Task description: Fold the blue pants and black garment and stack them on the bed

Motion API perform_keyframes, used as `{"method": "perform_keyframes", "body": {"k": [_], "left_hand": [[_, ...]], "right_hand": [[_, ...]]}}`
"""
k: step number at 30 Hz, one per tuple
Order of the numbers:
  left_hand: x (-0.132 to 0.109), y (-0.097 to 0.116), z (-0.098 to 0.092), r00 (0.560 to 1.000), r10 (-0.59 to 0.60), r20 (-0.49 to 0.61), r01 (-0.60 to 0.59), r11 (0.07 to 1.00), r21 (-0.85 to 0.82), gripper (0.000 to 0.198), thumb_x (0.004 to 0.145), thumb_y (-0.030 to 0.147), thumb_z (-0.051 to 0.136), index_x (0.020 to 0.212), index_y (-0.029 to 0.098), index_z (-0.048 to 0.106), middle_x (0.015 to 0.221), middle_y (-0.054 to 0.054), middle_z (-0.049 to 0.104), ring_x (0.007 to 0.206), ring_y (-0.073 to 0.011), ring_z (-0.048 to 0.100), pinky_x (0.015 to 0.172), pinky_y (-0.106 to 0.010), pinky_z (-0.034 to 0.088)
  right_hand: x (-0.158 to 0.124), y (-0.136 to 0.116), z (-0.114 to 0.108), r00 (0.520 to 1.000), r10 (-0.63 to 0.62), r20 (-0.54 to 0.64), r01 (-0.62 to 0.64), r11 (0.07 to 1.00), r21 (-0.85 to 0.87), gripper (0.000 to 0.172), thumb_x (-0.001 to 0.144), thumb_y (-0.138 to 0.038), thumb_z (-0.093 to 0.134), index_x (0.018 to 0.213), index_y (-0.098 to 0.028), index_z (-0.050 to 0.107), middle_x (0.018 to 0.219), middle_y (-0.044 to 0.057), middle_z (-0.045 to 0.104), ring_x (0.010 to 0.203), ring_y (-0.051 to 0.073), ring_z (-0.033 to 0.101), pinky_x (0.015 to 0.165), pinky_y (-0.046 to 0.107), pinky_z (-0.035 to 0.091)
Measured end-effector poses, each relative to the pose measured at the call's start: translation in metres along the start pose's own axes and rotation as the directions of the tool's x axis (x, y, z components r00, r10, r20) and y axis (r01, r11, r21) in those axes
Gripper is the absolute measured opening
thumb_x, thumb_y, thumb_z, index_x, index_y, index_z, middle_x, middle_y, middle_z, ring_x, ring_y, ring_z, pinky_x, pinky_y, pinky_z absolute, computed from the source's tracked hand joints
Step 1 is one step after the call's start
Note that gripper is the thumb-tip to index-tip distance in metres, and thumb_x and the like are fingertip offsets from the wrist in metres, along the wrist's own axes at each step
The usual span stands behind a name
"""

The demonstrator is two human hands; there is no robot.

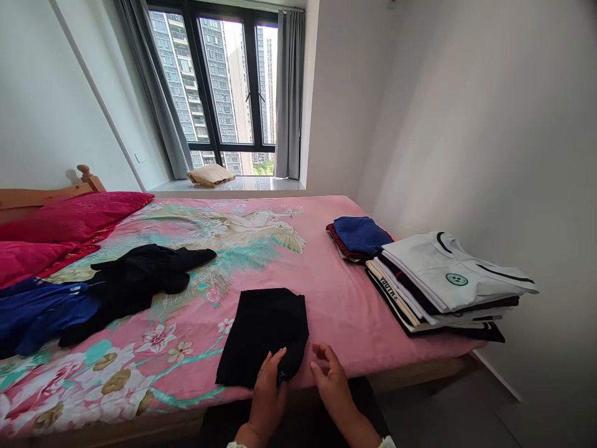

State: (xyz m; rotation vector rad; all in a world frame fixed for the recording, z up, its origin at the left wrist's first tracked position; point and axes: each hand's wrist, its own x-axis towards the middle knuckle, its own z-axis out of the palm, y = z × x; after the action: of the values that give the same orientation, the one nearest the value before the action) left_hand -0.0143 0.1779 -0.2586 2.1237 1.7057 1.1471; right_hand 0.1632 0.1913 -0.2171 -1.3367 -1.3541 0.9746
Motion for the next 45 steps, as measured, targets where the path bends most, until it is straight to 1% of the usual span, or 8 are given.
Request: {"method": "perform_keyframes", "body": {"k": [6, 15, 24, 29, 35, 37, 40, 45], "left_hand": [[0.013, 0.025, -0.07, 0.993, 0.076, 0.094, -0.061, 0.986, -0.154, 0.048, 0.078, 0.009, 0.044, 0.123, 0.022, 0.05, 0.123, -0.007, 0.062, 0.118, -0.0208, 0.055, 0.102, -0.041, 0.044], [0.055, 0.079, -0.183, 0.932, -0.333, 0.143, 0.362, 0.85, -0.382, 0.042, 0.082, 0.041, 0.054, 0.12, 0.022, 0.054, 0.119, -0.005, 0.064, 0.112, -0.0226, 0.057, 0.098, -0.036, 0.046], [0.032, 0.081, -0.071, 0.751, -0.655, 0.083, 0.557, 0.56, -0.614, 0.045, 0.084, 0.042, 0.042, 0.125, 0.026, 0.052, 0.135, -0.004, 0.053, 0.135, -0.0276, 0.035, 0.11, -0.048, 0.035], [0.02, 0.07, -0.02, 0.662, -0.723, 0.198, 0.62, 0.38, -0.687, 0.056, 0.093, 0.051, 0.014, 0.141, 0.025, 0.028, 0.13, -0.009, 0.057, 0.119, -0.0221, 0.055, 0.094, -0.042, 0.051], [-0.02, 0.001, -0.041, 0.564, -0.805, 0.184, 0.691, 0.339, -0.638, 0.057, 0.081, 0.054, 0.045, 0.126, 0.019, 0.04, 0.123, -0.016, 0.058, 0.109, -0.029, 0.061, 0.088, -0.044, 0.053], [-0.018, -0.008, -0.06, 0.612, -0.79, -0.024, 0.656, 0.524, -0.543, 0.055, 0.078, 0.052, 0.051, 0.119, 0.015, 0.045, 0.113, -0.016, 0.061, 0.108, -0.0306, 0.06, 0.09, -0.045, 0.051], [0.014, -0.001, -0.079, 0.841, -0.517, -0.157, 0.439, 0.824, -0.359, 0.037, 0.083, 0.044, 0.047, 0.109, 0.018, 0.055, 0.113, -0.011, 0.061, 0.111, -0.0272, 0.057, 0.098, -0.045, 0.046], [0.07, 0.004, -0.057, 0.967, -0.216, 0.134, 0.195, 0.969, 0.153, 0.046, 0.086, 0.031, 0.039, 0.128, 0.018, 0.052, 0.142, -0.01, 0.046, 0.135, -0.0255, 0.035, 0.112, -0.05, 0.026]], "right_hand": [[0.057, 0.01, -0.003, 0.869, -0.488, 0.085, 0.466, 0.747, -0.473, 0.057, 0.076, -0.013, 0.047, 0.133, -0.022, 0.046, 0.14, 0.013, 0.039, 0.132, 0.029, 0.033, 0.106, 0.051, 0.033], [0.089, -0.073, -0.061, 0.919, -0.273, 0.284, 0.286, 0.958, -0.004, 0.011, 0.071, -0.026, 0.064, 0.079, -0.02, 0.061, 0.089, 0.003, 0.067, 0.096, 0.023, 0.059, 0.086, 0.037, 0.047], [0.159, -0.173, -0.09, 0.899, -0.262, 0.35, 0.339, 0.924, -0.18, 0.022, 0.078, -0.033, 0.059, 0.09, -0.017, 0.069, 0.081, -0.001, 0.068, 0.074, 0.015, 0.06, 0.071, 0.027, 0.046], [0.193, -0.138, -0.017, 0.916, -0.264, 0.303, 0.364, 0.863, -0.35, 0.029, 0.081, -0.021, 0.052, 0.104, -0.01, 0.066, 0.086, 0.005, 0.069, 0.078, 0.014, 0.06, 0.079, 0.028, 0.043], [0.144, -0.081, 0.012, 0.91, -0.315, 0.271, 0.395, 0.859, -0.327, 0.028, 0.085, -0.023, 0.047, 0.107, -0.016, 0.063, 0.109, 0.009, 0.065, 0.102, 0.018, 0.059, 0.096, 0.033, 0.042], [0.12, -0.07, 0.01, 0.907, -0.335, 0.256, 0.408, 0.85, -0.332, 0.028, 0.086, -0.022, 0.044, 0.106, -0.016, 0.062, 0.107, 0.009, 0.065, 0.104, 0.019, 0.058, 0.1, 0.036, 0.041], [0.088, -0.065, 0.019, 0.882, -0.384, 0.274, 0.464, 0.813, -0.352, 0.031, 0.087, -0.021, 0.041, 0.111, -0.018, 0.06, 0.115, 0.009, 0.063, 0.115, 0.021, 0.053, 0.107, 0.042, 0.034], [0.075, -0.05, 0.036, 0.749, -0.313, 0.584, 0.586, 0.725, -0.362, 0.044, 0.092, -0.034, 0.04, 0.133, -0.022, 0.047, 0.142, 0.006, 0.045, 0.136, 0.022, 0.03, 0.115, 0.046, 0.018]]}}
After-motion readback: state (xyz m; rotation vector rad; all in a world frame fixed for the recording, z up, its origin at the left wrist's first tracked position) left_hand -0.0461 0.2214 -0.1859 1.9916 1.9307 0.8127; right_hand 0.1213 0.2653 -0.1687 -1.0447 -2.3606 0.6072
